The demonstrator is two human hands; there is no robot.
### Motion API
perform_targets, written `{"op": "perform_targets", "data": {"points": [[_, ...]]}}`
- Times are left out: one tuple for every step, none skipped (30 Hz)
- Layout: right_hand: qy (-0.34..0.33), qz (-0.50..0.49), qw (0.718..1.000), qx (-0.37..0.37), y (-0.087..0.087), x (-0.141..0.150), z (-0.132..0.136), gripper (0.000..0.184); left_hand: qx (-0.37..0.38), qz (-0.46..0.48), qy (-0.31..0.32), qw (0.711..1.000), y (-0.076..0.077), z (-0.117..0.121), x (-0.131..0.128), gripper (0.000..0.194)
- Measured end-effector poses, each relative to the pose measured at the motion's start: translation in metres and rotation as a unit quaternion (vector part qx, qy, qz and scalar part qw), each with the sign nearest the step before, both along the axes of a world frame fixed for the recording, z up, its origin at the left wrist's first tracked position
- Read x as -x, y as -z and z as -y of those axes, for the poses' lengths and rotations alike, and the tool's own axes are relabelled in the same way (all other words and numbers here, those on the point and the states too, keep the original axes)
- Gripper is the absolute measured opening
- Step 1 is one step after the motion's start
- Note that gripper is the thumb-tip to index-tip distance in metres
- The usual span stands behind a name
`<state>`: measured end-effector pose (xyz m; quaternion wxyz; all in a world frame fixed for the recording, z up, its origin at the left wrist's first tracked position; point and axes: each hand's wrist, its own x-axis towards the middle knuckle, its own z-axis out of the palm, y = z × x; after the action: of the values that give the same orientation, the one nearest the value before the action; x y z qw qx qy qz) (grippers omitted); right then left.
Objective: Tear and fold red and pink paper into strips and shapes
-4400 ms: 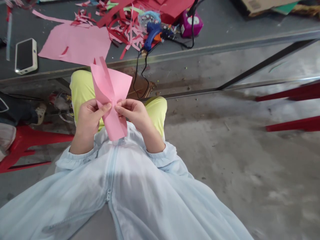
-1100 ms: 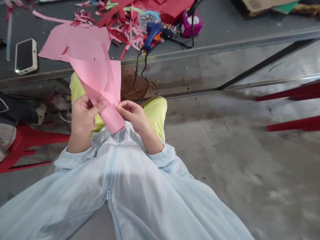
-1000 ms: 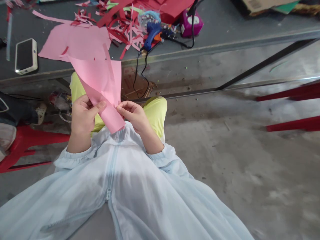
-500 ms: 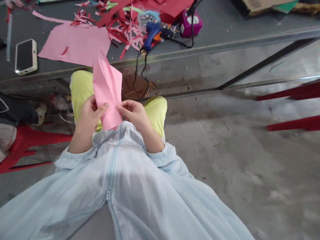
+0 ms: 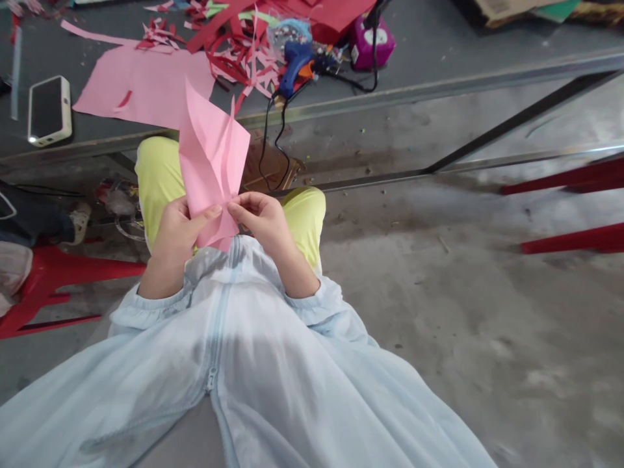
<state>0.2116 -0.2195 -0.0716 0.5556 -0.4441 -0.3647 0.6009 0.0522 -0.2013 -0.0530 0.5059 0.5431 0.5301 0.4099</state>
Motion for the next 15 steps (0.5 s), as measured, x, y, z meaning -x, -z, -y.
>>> {"op": "perform_targets", "data": {"points": [[0.005, -0.001, 1.000, -0.003, 0.000, 0.001, 0.000, 0.048, -0.002, 0.003, -0.001, 1.000, 0.000, 0.000, 0.000, 0.030], [0.010, -0.002, 1.000, -0.005, 0.000, 0.002, 0.001, 0.048, -0.006, 0.005, -0.001, 1.000, 0.000, 0.001, -0.001, 0.031], [0.015, -0.006, 1.000, -0.006, 0.000, 0.003, 0.001, 0.048, -0.009, 0.007, -0.002, 1.000, 0.000, 0.001, -0.001, 0.031], [0.020, -0.011, 1.000, -0.006, 0.001, 0.005, 0.001, 0.048, -0.012, 0.009, -0.004, 1.000, 0.000, 0.000, -0.002, 0.032], [0.025, -0.017, 1.000, -0.007, 0.001, 0.007, 0.001, 0.048, -0.016, 0.011, -0.005, 1.000, 0.000, 0.000, -0.002, 0.032], [0.029, -0.022, 0.999, -0.009, 0.001, 0.008, 0.002, 0.048, -0.018, 0.013, -0.007, 1.000, 0.000, 0.000, -0.003, 0.033], [0.033, -0.026, 0.999, -0.011, 0.001, 0.009, 0.002, 0.048, -0.021, 0.014, -0.009, 1.000, 0.001, 0.000, -0.003, 0.033], [0.035, -0.029, 0.999, -0.013, 0.001, 0.010, 0.002, 0.047, -0.022, 0.015, -0.011, 1.000, 0.001, 0.000, -0.003, 0.033], [0.035, -0.033, 0.999, -0.013, 0.002, 0.009, 0.002, 0.046, -0.022, 0.017, -0.014, 1.000, 0.002, 0.000, -0.003, 0.033], [0.030, -0.037, 0.999, -0.011, 0.002, 0.009, 0.002, 0.046, -0.019, 0.017, -0.015, 1.000, 0.002, 0.000, -0.002, 0.032], [0.021, -0.041, 0.999, -0.007, 0.002, 0.007, 0.001, 0.046, -0.017, 0.017, -0.016, 1.000, 0.003, -0.001, -0.002, 0.032], [0.009, -0.044, 0.999, 0.000, 0.002, 0.005, 0.001, 0.046, -0.015, 0.016, -0.018, 1.000, 0.004, -0.001, -0.001, 0.032], [-0.004, -0.046, 0.999, 0.007, 0.002, 0.003, 0.001, 0.047, -0.015, 0.015, -0.019, 1.000, 0.004, -0.001, -0.001, 0.032], [-0.016, -0.046, 0.999, 0.013, 0.002, 0.001, 0.001, 0.047, -0.016, 0.015, -0.021, 1.000, 0.005, -0.001, 0.000, 0.032], [-0.025, -0.044, 0.999, 0.017, 0.003, -0.001, 0.000, 0.047, -0.018, 0.015, -0.022, 0.999, 0.006, -0.002, 0.001, 0.032]]}}
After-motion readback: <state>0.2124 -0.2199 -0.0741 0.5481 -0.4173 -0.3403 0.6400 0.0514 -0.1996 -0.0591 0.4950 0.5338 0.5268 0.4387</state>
